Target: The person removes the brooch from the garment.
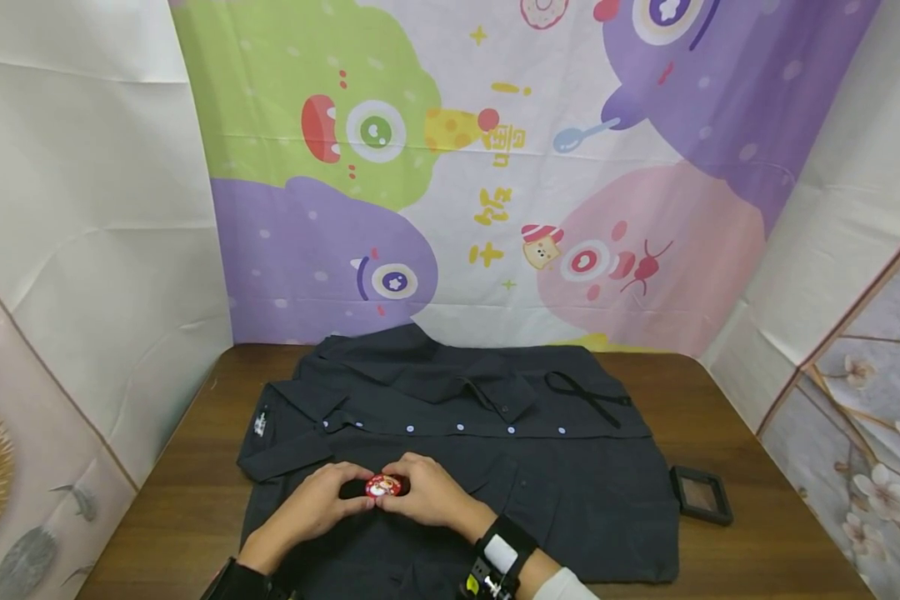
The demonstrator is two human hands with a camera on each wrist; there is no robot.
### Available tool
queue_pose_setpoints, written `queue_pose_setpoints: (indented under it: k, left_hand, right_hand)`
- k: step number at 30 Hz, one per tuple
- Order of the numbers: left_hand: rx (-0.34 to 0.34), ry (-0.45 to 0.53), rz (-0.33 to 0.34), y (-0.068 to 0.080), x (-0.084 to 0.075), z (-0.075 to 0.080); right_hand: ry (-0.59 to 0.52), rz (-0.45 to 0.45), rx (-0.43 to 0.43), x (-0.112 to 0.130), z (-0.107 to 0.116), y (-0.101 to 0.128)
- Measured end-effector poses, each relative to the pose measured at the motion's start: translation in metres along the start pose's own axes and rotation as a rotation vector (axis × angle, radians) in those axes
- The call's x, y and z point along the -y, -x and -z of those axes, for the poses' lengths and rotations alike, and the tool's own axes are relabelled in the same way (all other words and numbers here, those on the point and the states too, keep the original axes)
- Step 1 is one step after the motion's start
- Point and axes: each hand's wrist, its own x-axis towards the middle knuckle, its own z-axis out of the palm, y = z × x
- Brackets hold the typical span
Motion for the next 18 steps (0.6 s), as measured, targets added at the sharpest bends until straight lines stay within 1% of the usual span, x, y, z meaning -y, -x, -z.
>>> queue_pose_setpoints:
  k: [7,11,18]
  left_hand:
    - [-0.003,0.014,0.007,-0.0016,0.0,-0.0003]
    - [-0.007,0.014,0.015,-0.0014,-0.0004,-0.0005]
    - [-0.015,0.009,0.012,-0.0015,0.0005,-0.0004]
  right_hand:
    - [0.001,-0.004,-0.008,-0.0007,-0.0003,0.0001]
    - [-0.002,0.01,-0.012,-0.0011,-0.0003,0.0003]
    - [-0.022,0.032,-0.048,-0.0032,-0.0007,0.0006]
